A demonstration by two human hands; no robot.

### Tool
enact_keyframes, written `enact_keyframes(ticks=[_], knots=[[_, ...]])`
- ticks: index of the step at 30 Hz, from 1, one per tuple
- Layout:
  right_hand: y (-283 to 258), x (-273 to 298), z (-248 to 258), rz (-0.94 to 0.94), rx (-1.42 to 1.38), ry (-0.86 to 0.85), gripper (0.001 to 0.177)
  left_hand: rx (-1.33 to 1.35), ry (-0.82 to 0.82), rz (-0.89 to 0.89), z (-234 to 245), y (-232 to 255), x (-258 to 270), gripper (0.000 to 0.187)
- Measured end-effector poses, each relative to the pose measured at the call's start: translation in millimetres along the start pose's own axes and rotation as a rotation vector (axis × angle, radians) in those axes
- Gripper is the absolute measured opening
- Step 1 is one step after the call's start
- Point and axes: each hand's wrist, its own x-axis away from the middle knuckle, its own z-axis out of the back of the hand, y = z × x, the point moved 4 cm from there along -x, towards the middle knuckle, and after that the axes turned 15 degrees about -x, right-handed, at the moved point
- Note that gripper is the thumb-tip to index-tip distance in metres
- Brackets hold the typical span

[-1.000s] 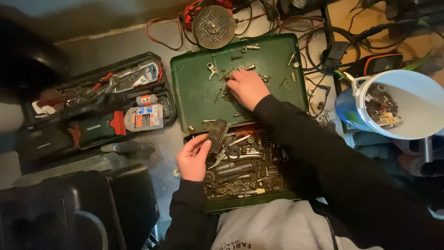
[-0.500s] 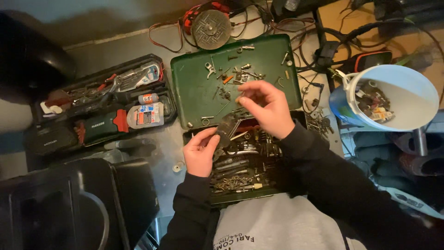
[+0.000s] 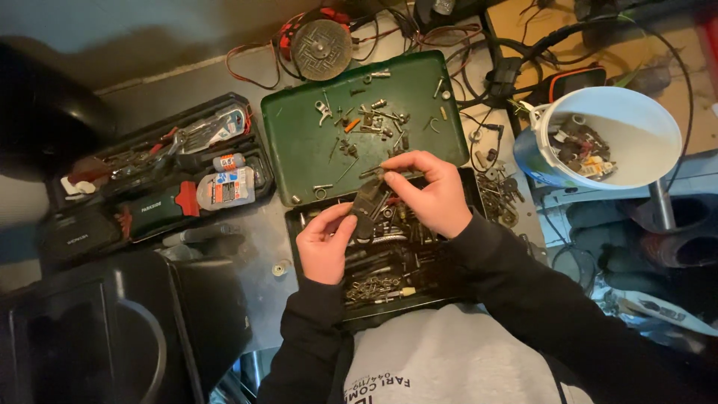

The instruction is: Searching through a toolbox for specific hardware components

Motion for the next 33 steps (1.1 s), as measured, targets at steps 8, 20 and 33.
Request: enact_keyframes(ticks=[8, 20, 33], knots=[[3, 3, -2, 0.056, 0.062, -0.089, 0.011, 0.002, 0.004, 0.004, -1, 5, 3, 0.021], [8, -12, -5, 0.043, 0.078, -0.329, 0.019, -0.067, 0.016, 0.009, 8, -10, -7, 0.022], [41, -19, -3, 0.051, 0.029, -0.188, 0.021, -0.053, 0.027, 0.046, 9, -18, -25, 0.024]])
